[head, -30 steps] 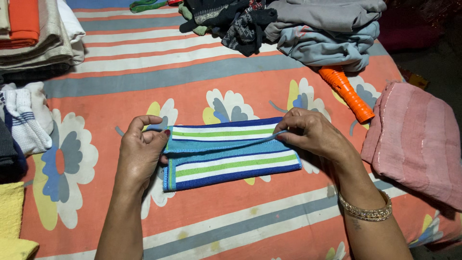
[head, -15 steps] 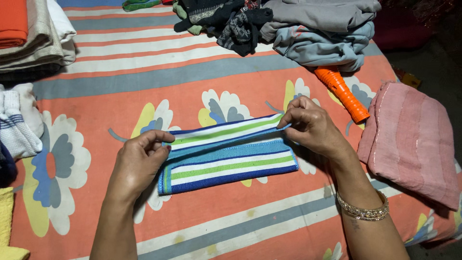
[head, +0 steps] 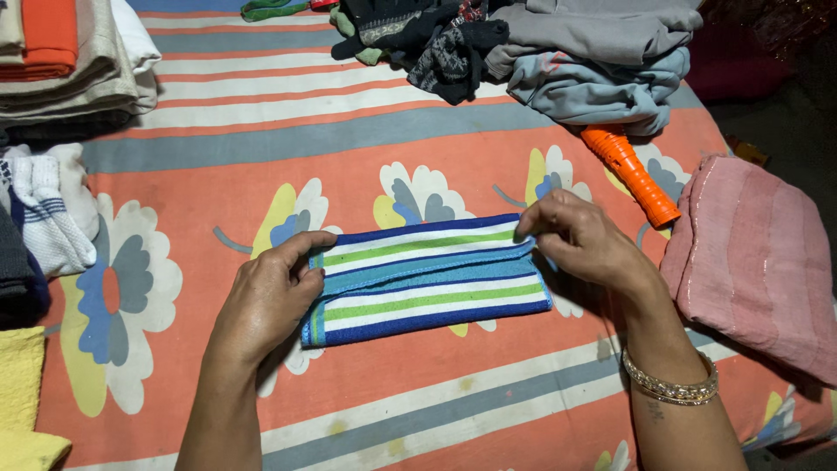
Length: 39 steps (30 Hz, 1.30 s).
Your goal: The person folds a small light-blue towel and then a striped white-and-blue towel on a floral-patterned bedsheet. They smooth, fold, and roll the towels into compact shapes, placing the finished items on the bed.
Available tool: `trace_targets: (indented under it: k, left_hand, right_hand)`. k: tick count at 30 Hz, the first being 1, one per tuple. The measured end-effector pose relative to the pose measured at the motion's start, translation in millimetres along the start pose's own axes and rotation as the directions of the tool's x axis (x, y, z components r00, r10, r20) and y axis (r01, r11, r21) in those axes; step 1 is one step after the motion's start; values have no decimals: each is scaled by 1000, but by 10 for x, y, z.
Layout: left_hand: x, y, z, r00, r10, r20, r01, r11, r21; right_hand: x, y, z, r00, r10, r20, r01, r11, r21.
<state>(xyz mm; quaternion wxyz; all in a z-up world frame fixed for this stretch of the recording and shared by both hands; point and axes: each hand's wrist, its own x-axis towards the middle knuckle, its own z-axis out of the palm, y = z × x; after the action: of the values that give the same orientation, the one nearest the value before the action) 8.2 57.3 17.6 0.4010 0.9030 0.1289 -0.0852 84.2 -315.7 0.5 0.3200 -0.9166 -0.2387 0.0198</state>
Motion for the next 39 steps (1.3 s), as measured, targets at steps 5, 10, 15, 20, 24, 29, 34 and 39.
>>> trace_targets:
  k: [5, 10, 15, 20, 24, 29, 34, 39]
  left_hand:
    - [-7, -4, -19, 1000, 5, 5, -5, 1000, -24]
    - [13, -67, 19, 1000, -14, -20, 14, 1000, -18]
    - [-30, -38, 35, 985, 119, -126, -103, 987, 125]
    - [-154, 97, 369, 790, 540, -291, -291, 748, 596]
    - [-106, 88, 784, 748, 663, -27, -551, 643, 531]
    - [0, -81, 785, 829, 548, 113, -527, 697, 486]
    - [124, -157, 442, 924, 375, 76, -336, 700, 631]
    - [161, -190, 237, 934, 328, -138, -242, 869, 432]
  right_hand:
    - [27, -125, 39, 957, 18, -288, 118, 887, 447]
    - [60, -620, 280, 981, -161, -110, 186, 943, 277]
    - [75, -1102, 846, 954, -152, 259, 154, 988, 12]
    - [54, -1185, 914, 953, -94, 288, 124, 988, -87]
    - [34, -1084, 919, 961, -70, 269, 109, 985, -132]
    - [-7, -749, 755, 966, 84, 243, -10, 957, -290]
    - [92, -397, 413, 957, 265, 119, -195, 889, -414]
    - [94, -414, 341, 948, 313, -56, -306, 852, -426]
